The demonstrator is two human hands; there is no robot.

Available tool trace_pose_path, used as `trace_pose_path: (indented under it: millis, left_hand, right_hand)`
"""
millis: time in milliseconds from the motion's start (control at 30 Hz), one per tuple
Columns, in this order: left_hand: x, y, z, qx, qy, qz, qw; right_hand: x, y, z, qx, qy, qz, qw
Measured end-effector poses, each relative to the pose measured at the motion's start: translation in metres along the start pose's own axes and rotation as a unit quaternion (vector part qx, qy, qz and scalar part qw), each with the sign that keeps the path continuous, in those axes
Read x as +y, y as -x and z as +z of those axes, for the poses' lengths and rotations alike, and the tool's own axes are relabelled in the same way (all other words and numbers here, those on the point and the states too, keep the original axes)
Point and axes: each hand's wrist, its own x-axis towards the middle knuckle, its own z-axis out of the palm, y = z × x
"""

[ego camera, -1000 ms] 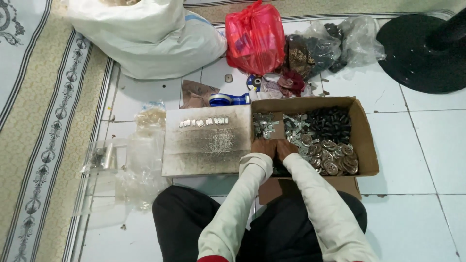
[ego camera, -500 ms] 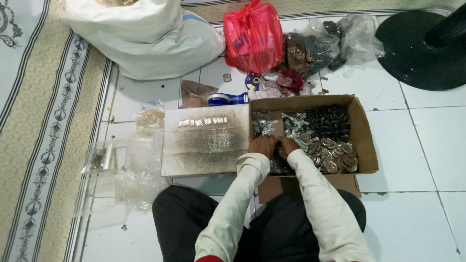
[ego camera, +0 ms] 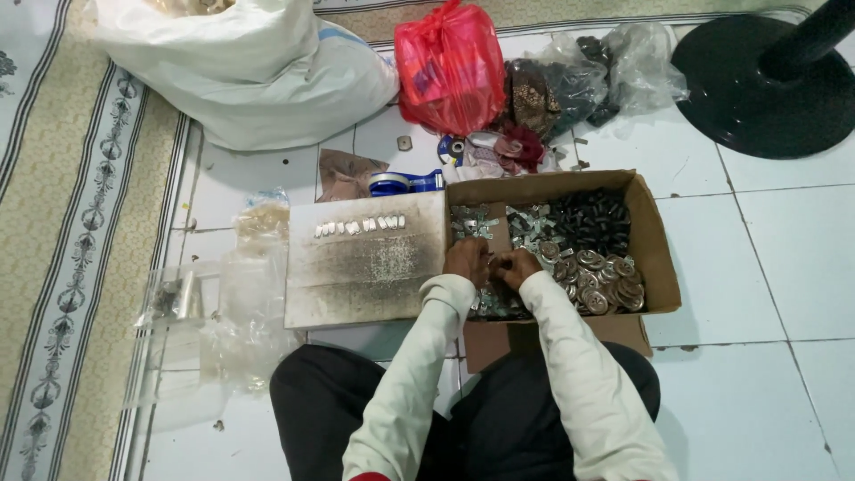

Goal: Arranging small metal components into rows on a template board

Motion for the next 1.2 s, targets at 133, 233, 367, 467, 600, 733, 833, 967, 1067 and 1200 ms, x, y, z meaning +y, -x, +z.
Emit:
trace_pose_path:
  millis: [133, 233, 367, 467, 600, 733, 833, 967, 1067, 1200]
  left_hand:
    - [-0.024, -0.016, 0.019, 0.02, 0.044, -0.009, 0.999]
    - [-0.027, -0.02, 0.021, 0.048, 0.103, 0.0, 0.994]
    - [-0.034, -0.025, 0.029, 0.082, 0.165, 0.018, 0.983]
    - [-0.028, -0.019, 0.017, 0.094, 0.261, -0.013, 0.961]
    - [-0.021, -0.014, 0.003, 0.094, 0.451, -0.09, 0.883]
    - [-0.028, -0.018, 0.009, 0.111, 0.47, -0.067, 0.873]
    - [-0.029, -0.018, 0.011, 0.11, 0.475, -0.067, 0.871]
    - [-0.033, -0.019, 0.013, 0.111, 0.465, -0.071, 0.875]
    - [-0.027, -0.016, 0.007, 0.095, 0.414, -0.06, 0.904]
    - [-0.029, -0.015, 0.009, 0.089, 0.272, -0.017, 0.958]
  right_hand:
    - [-0.009, 0.007, -0.009, 0.044, -0.068, 0.0, 0.997]
    - [-0.016, 0.007, -0.017, 0.048, -0.239, 0.073, 0.967]
    - [-0.021, 0.008, -0.021, 0.038, -0.374, 0.099, 0.921]
    - [-0.033, 0.016, -0.027, 0.042, -0.43, 0.106, 0.896]
    - [-0.063, 0.031, -0.038, 0.061, -0.462, 0.088, 0.88]
    - [-0.052, 0.022, -0.026, 0.078, -0.501, 0.051, 0.861]
    - [-0.07, 0.032, -0.031, 0.085, -0.505, 0.027, 0.858]
    - [-0.07, 0.031, -0.029, 0.082, -0.504, 0.016, 0.859]
    - [-0.073, 0.032, -0.03, 0.07, -0.494, 0.017, 0.866]
    - [-0.072, 0.028, -0.028, 0.056, -0.465, 0.015, 0.884]
